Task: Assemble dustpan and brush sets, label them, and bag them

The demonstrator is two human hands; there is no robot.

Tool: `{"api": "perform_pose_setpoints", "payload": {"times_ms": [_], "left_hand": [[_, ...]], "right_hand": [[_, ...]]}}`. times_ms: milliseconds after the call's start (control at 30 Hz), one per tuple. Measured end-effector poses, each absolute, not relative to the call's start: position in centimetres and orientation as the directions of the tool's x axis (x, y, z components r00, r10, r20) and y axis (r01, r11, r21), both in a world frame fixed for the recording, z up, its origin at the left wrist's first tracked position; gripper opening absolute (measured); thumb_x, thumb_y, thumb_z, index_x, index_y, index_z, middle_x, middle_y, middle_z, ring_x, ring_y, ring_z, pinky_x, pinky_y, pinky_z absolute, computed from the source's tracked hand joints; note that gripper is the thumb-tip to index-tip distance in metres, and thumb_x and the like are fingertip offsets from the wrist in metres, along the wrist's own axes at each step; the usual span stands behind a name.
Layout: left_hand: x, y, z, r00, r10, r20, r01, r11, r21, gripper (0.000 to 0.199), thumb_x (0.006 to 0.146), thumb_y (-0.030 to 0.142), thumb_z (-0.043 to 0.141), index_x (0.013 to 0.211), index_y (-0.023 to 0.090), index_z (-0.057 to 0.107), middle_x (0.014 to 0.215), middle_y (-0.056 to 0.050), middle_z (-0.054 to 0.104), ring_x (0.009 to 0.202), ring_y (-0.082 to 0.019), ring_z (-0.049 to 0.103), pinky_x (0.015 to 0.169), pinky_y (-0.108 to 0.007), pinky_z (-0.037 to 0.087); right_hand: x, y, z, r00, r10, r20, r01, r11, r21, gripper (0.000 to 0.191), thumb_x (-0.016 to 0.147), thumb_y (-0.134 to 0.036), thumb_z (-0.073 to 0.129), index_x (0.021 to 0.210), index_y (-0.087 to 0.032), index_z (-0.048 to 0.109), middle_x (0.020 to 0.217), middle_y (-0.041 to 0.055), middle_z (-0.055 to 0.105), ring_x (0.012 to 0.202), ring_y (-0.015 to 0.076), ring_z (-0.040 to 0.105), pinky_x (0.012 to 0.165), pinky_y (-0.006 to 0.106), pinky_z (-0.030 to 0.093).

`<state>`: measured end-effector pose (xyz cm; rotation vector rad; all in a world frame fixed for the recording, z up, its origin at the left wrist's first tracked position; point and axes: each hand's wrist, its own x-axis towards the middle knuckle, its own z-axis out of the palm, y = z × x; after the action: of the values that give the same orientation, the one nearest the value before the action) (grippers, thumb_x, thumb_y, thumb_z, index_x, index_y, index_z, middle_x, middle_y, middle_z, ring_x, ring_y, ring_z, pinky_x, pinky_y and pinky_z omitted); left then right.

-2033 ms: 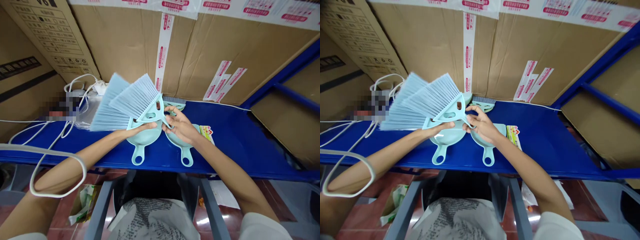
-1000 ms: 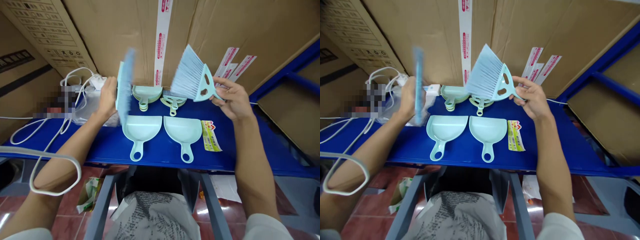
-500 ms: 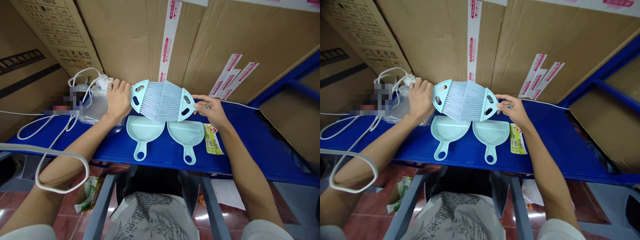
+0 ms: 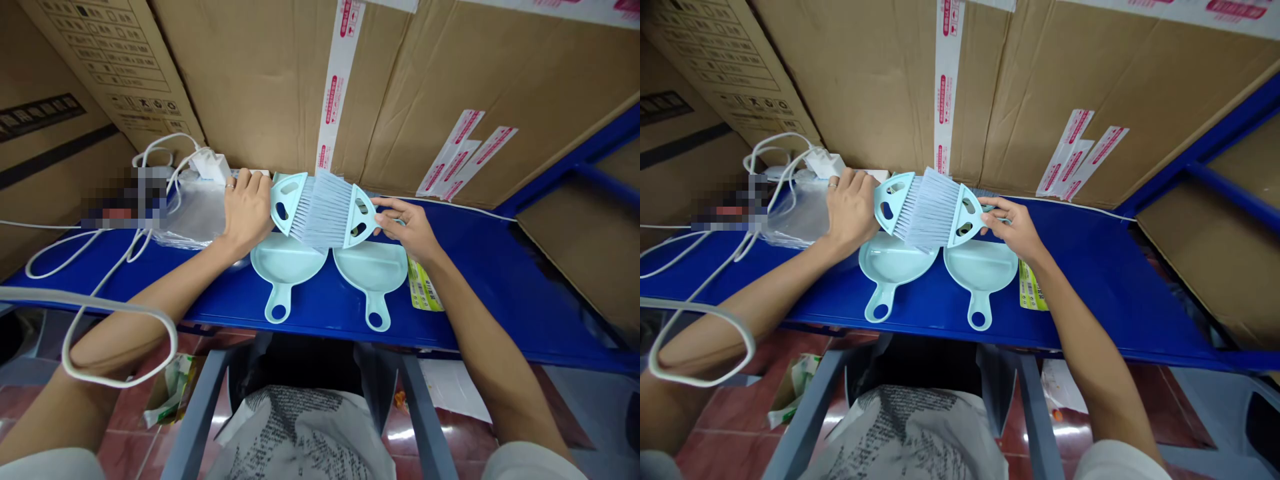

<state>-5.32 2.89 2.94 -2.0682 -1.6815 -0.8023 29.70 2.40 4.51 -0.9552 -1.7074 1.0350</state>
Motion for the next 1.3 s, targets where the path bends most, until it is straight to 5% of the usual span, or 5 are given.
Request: {"api": "perform_pose_setpoints", "payload": {"times_ms": [367, 500, 733, 967, 1300], "left_hand": [[-4.4, 1.3, 3.3, 0.076, 0.736, 0.673, 0.934, -0.289, 0.211, 0.051, 0.092, 0.049, 0.063, 0.132, 0.018, 0.062, 0.125, -0.022, 0.071, 0.122, -0.048, 0.065, 0.107, -0.059, 0.044], [-4.3, 1.0, 4.1, 0.011, 0.712, 0.702, 0.912, -0.295, 0.285, 0.041, 0.083, 0.035, 0.072, 0.121, 0.019, 0.069, 0.111, -0.013, 0.075, 0.105, -0.038, 0.072, 0.096, -0.051, 0.052], [-6.9, 3.1, 5.6, 0.004, 0.809, 0.588, 0.590, -0.477, 0.652, 0.016, 0.068, 0.028, 0.081, 0.081, 0.021, 0.074, 0.090, -0.004, 0.076, 0.078, -0.022, 0.069, 0.076, -0.038, 0.057], [-8.1, 3.3, 6.7, 0.188, 0.875, 0.446, 0.167, -0.476, 0.863, 0.031, 0.063, 0.040, 0.100, 0.077, 0.022, 0.079, 0.068, -0.004, 0.073, 0.052, -0.016, 0.061, 0.044, -0.030, 0.040], [-8.7, 5.3, 5.1, 0.037, 0.923, 0.383, 0.096, -0.385, 0.918, 0.043, 0.074, 0.059, 0.090, 0.085, 0.025, 0.066, 0.062, 0.002, 0.061, 0.058, -0.015, 0.057, 0.053, -0.034, 0.040]], "right_hand": [[28.5, 2.4, 3.4, -0.298, 0.930, 0.215, 0.062, 0.243, -0.968, 0.056, 0.079, -0.050, 0.095, 0.121, -0.016, 0.080, 0.075, 0.0045, 0.072, 0.063, 0.0145, 0.060, 0.049, 0.025, 0.025], [28.4, 2.4, 3.6, -0.326, 0.934, 0.145, 0.058, 0.173, -0.983, 0.056, 0.077, -0.054, 0.096, 0.115, -0.015, 0.081, 0.078, 0.0047, 0.071, 0.060, 0.0118, 0.053, 0.049, 0.025, 0.026], [29.0, 1.9, 5.3, -0.315, 0.868, 0.383, 0.060, 0.421, -0.905, 0.054, 0.083, -0.061, 0.092, 0.123, -0.028, 0.080, 0.126, 0.0077, 0.076, 0.079, 0.0163, 0.068, 0.072, 0.035, 0.061], [29.1, 2.1, 5.5, -0.064, 0.863, 0.501, 0.065, 0.505, -0.861, 0.047, 0.078, -0.067, 0.093, 0.089, -0.025, 0.077, 0.077, 0.0038, 0.070, 0.072, 0.0233, 0.074, 0.069, 0.042, 0.068], [29.5, 2.5, 6.0, 0.000, 0.856, 0.517, 0.020, 0.517, -0.856, 0.046, 0.083, -0.065, 0.091, 0.096, -0.027, 0.069, 0.081, 0.0022, 0.065, 0.070, 0.0215, 0.074, 0.053, 0.035, 0.058]]}}
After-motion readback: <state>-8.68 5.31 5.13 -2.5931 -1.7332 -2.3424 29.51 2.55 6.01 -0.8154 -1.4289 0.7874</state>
